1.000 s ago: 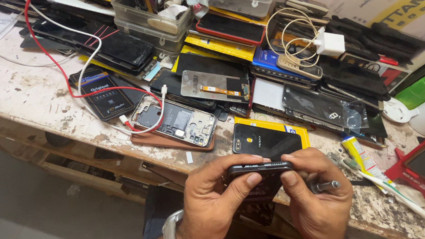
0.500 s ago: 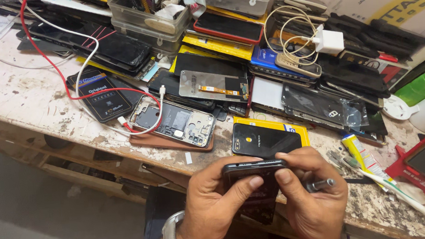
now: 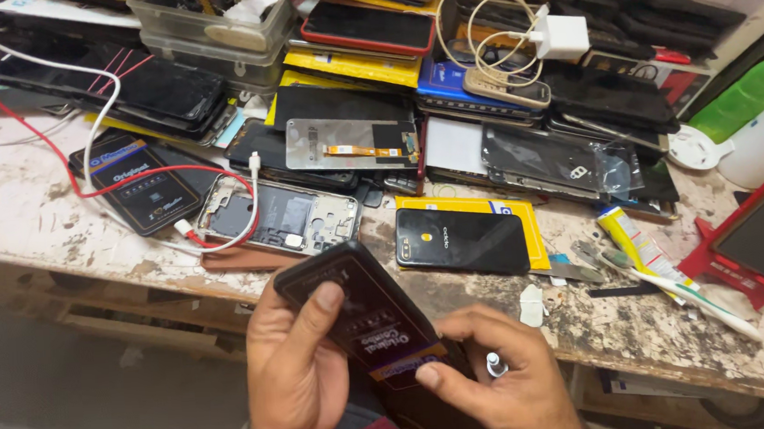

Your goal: The person uses a thin metal tool to scrape residue from the edges of a phone frame, applies adhesive from a tube to the perimeter of the frame, and then uses a screwdriver to secure internal components.

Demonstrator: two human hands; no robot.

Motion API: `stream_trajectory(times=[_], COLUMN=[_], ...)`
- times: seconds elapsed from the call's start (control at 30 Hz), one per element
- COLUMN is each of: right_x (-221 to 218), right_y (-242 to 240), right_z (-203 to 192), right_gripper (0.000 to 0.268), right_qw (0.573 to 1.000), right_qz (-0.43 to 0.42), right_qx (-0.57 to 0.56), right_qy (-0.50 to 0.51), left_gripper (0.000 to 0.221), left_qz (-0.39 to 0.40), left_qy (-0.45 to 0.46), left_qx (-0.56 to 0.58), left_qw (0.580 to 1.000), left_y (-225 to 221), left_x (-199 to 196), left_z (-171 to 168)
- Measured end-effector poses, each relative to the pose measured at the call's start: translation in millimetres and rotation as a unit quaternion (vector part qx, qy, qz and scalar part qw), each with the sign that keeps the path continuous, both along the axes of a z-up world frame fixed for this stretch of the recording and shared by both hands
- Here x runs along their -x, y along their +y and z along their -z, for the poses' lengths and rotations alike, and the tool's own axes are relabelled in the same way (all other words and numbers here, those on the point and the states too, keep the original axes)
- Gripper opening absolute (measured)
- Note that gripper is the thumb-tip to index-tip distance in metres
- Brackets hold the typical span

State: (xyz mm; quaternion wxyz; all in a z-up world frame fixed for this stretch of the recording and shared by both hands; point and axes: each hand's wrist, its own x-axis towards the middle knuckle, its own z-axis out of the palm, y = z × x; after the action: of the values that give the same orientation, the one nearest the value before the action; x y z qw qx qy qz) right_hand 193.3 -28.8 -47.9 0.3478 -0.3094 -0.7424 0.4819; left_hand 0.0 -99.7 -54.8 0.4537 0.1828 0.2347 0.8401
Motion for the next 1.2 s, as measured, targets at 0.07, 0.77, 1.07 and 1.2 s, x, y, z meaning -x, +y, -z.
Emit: stream_trajectory(times=[0.07, 0.77, 1.07, 1.2], right_x=[-2.0, -4.8, -27.8, -19.9], right_y=[-1.2, -3.3, 34.2, 45.1], right_z=[10.4, 58.9, 22.3, 8.6], right_gripper=[0.017, 0.019, 0.014, 0.012], right_qw=[1.000, 0.962, 0.977, 0.984], right_qz=[-0.005, 0.045, 0.135, 0.067], right_qx=[-0.001, 0.269, 0.155, 0.162], right_qy=[-0.013, 0.015, 0.060, -0.006], left_gripper=[0.017, 0.028, 0.023, 0.031], left_qz=[0.001, 0.002, 0.253, 0.385], left_qy=[-0.016, -0.011, 0.156, 0.252], left_qx=[-0.001, 0.049, 0.158, 0.144], left_qw=[1.000, 0.999, 0.942, 0.876], left_y=[4.6, -10.1, -30.7, -31.5], left_x=[-1.1, 6.4, 42.9, 49.4], left_z=[-1.0, 8.8, 27.8, 17.2])
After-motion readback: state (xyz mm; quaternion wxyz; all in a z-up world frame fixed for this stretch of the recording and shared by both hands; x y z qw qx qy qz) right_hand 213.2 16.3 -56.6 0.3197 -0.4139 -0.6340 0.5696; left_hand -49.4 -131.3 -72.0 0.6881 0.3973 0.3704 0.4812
